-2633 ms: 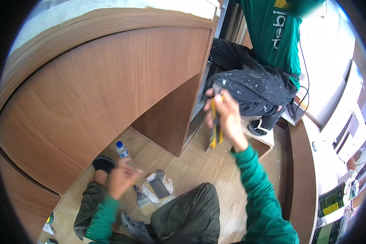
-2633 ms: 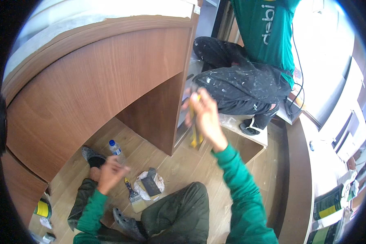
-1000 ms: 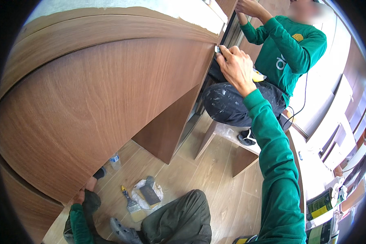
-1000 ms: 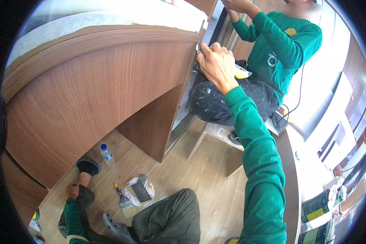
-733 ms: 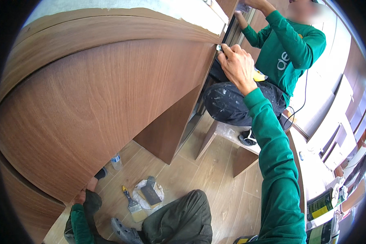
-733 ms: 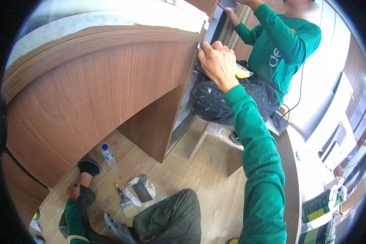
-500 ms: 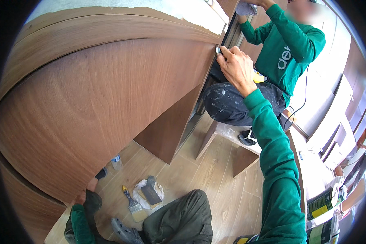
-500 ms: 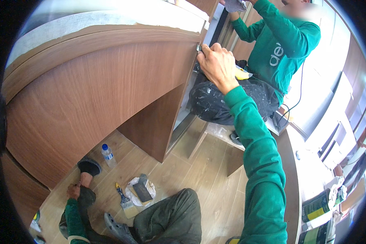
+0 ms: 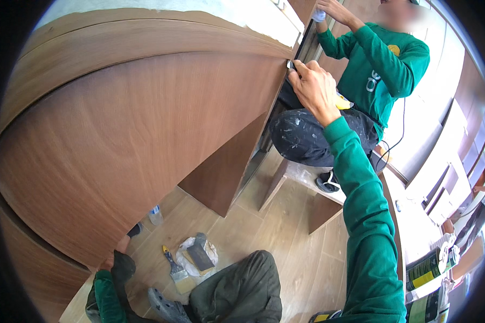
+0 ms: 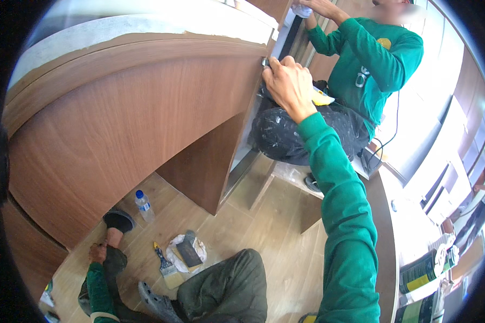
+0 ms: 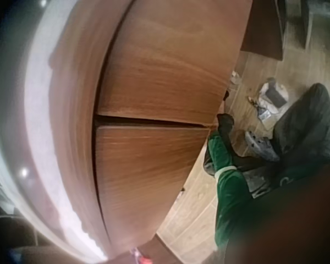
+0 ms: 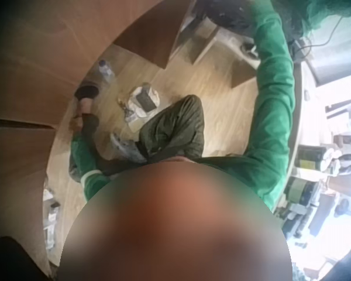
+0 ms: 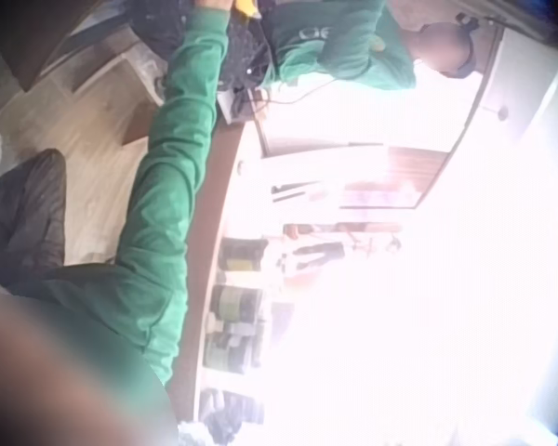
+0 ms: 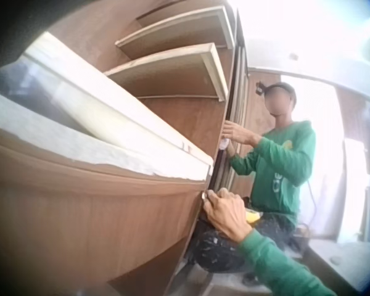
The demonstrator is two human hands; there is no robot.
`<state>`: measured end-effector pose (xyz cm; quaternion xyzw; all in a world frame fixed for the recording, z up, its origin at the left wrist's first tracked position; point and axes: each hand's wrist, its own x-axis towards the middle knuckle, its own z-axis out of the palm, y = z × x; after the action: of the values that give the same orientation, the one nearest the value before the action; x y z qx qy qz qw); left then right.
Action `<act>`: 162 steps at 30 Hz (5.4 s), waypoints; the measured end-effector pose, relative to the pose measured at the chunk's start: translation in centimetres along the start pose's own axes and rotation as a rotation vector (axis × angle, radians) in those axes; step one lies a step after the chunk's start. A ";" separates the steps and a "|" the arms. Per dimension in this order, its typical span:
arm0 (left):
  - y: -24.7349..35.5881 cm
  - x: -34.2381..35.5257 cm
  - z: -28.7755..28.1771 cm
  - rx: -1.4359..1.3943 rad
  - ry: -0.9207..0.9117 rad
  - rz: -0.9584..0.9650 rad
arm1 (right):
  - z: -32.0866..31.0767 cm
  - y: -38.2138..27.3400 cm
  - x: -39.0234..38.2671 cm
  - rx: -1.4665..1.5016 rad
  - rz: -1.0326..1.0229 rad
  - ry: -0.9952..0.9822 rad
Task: The person sits on the floor and uses a utility knife to trim the edges of a wooden cabinet. A coworker applies sealant to the same cabinet while the person continues trimming.
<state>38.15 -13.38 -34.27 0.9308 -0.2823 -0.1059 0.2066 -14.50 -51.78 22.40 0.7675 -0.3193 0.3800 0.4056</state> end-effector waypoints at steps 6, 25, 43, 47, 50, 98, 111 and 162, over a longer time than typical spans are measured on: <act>-2.5 1.3 1.4 -0.023 0.065 0.081 | -0.2 -0.5 -0.2 0.032 -0.011 0.002; 1.7 -1.2 -2.1 -0.010 -0.132 -0.101 | -0.3 -0.8 -0.1 0.003 0.031 -0.045; 4.6 -3.2 -4.6 0.117 -0.062 -0.158 | -0.4 -0.3 -0.1 -0.050 0.045 -0.008; 3.2 -2.9 -4.2 0.098 -0.065 -0.138 | -1.1 -0.8 -1.0 0.100 0.083 0.051; 2.7 -1.8 -2.8 0.078 -0.081 -0.065 | 0.0 2.3 -1.4 0.428 0.330 0.213; 4.4 -2.0 -4.5 0.126 -0.084 -0.221 | 1.5 2.1 0.6 0.417 0.034 -0.404; 4.6 -3.9 -4.8 0.099 -0.021 -0.158 | 1.0 1.7 0.4 0.417 0.046 -0.411; 5.2 -4.2 -5.1 0.101 -0.019 -0.139 | 2.4 -0.6 -3.6 0.365 -0.033 -0.417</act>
<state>33.79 -13.25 -27.04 0.9564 -0.2239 -0.1142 0.1490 -15.08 -52.97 18.20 0.8947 -0.3095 0.2586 0.1921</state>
